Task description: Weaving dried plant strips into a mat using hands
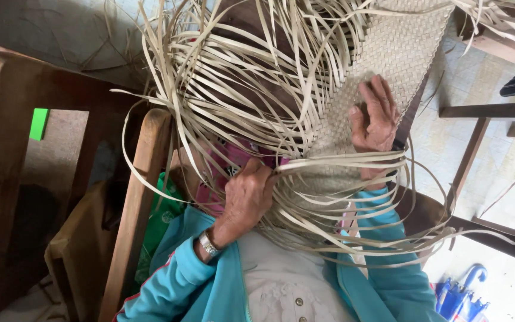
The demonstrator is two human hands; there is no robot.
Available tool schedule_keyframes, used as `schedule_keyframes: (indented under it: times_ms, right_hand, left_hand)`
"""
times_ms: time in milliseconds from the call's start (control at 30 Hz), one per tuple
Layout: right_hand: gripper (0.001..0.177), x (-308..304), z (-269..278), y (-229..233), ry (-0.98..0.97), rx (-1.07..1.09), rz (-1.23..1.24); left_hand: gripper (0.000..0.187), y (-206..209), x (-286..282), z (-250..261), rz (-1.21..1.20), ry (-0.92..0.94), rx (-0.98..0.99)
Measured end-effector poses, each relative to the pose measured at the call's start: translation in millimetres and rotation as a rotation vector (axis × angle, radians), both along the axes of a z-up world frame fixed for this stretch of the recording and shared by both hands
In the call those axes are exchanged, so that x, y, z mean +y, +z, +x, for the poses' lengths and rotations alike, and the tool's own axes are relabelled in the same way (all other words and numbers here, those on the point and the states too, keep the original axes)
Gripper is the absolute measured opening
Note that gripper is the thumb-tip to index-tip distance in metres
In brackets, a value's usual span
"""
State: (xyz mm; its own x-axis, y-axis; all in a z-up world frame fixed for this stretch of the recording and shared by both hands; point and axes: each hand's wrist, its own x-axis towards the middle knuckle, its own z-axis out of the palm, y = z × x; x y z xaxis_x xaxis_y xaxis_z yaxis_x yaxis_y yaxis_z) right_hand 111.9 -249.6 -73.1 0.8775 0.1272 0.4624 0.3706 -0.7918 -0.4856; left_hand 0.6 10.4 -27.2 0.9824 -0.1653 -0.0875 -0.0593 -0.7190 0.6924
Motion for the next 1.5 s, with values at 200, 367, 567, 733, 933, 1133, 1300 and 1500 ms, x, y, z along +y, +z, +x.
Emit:
schedule_keyframes:
  times_ms: [200, 367, 567, 733, 933, 1133, 1300, 1500]
  right_hand:
    - [0.013, 17.5, -38.3, 14.3, 0.088, -0.027, 0.169]
    - [0.009, 27.6, -68.0, 30.6, 0.301, 0.177, 0.200]
    - [0.007, 67.8, -98.3, 32.4, 0.428, 0.204, 0.226]
    - [0.019, 110.4, -91.3, 93.7, 0.431, 0.212, 0.084]
    - [0.021, 110.9, -96.6, 66.5, 0.452, 0.232, 0.092]
    - [0.008, 113.7, -102.5, 75.5, 0.498, 0.112, 0.045]
    - [0.007, 109.4, -108.5, 72.7, 0.544, 0.040, -0.049]
    - [0.008, 102.4, -118.4, 68.3, 0.523, 0.071, -0.011]
  left_hand:
    - [0.011, -7.2, 6.6, -2.0, -0.205, 0.024, 0.101]
    - [0.011, -19.6, 8.1, -6.0, -0.203, -0.035, 0.013]
    - [0.009, -8.0, 12.2, -5.1, -0.170, -0.075, -0.057]
    - [0.008, -20.1, 7.4, -9.6, -0.061, -0.071, -0.067]
    - [0.010, -9.4, 10.9, -11.8, -0.084, -0.095, 0.031]
    - [0.020, -15.1, 17.7, -8.7, -0.195, -0.208, 0.069]
    - [0.025, -22.7, 23.6, -3.8, -0.397, -0.268, 0.082]
    - [0.017, -23.6, 18.6, -3.4, -0.601, -0.230, 0.085]
